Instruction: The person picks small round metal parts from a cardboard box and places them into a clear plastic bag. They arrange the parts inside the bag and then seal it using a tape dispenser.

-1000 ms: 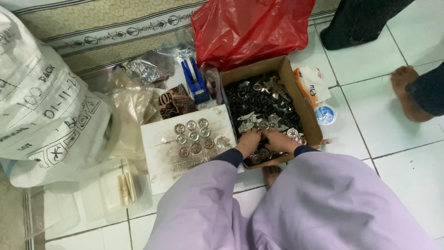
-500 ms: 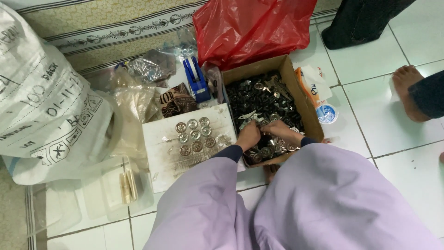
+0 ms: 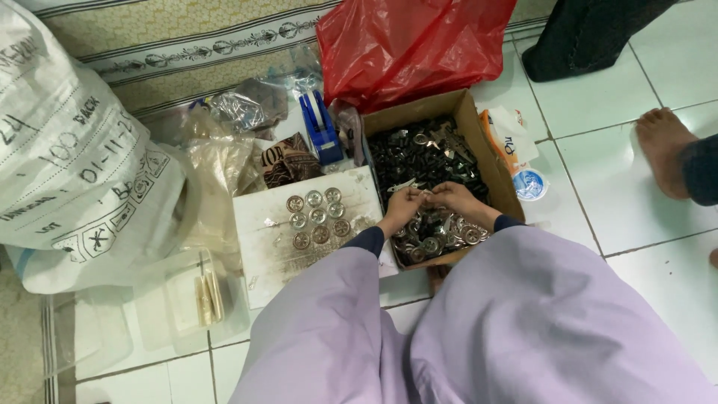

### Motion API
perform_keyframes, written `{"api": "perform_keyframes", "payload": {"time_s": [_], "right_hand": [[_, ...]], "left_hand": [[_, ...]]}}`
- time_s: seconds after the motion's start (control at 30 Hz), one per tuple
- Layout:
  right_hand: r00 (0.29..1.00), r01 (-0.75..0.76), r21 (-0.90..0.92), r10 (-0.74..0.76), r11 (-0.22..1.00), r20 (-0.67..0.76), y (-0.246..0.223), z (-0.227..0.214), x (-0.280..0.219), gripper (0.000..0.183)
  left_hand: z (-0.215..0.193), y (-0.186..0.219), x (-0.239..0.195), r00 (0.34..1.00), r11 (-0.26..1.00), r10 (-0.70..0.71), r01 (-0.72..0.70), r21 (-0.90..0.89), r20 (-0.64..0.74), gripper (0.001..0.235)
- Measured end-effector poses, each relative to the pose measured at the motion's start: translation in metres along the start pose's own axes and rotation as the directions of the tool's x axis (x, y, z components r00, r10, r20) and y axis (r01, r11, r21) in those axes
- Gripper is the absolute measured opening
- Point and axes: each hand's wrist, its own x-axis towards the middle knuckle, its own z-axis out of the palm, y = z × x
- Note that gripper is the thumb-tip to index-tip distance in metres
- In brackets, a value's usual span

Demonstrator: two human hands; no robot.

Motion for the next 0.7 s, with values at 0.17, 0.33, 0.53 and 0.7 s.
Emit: {"api": "perform_keyframes", "payload": {"time_s": [0.17, 0.33, 0.53, 0.7], "right_hand": [[0.999, 0.034, 0.068, -0.034, 0.997, -0.007, 0.009, -0.007, 0.016, 0.053], [0.999, 0.040, 0.074, -0.039, 0.996, -0.020, -0.010, -0.008, 0.003, 0.044], [0.997, -0.071, 0.124, 0.066, 0.990, 0.049, -0.035, -0.016, -0.016, 0.039], [0.996, -0.064, 0.208, 0.050, 0.976, 0.070, -0.052, -0.024, -0.029, 0.033]], "left_hand": [[-0.002, 0.010, -0.003, 1.000, 0.996, 0.001, -0.001, -0.086, 0.002, 0.046], [-0.001, 0.012, 0.004, 0.999, 0.994, -0.042, 0.041, -0.098, -0.015, 0.054], [-0.003, 0.050, -0.012, 1.000, 1.000, 0.021, -0.021, -0.005, -0.011, 0.031], [-0.016, 0.078, -0.028, 0.994, 0.996, 0.090, -0.090, 0.004, -0.053, 0.029]]}}
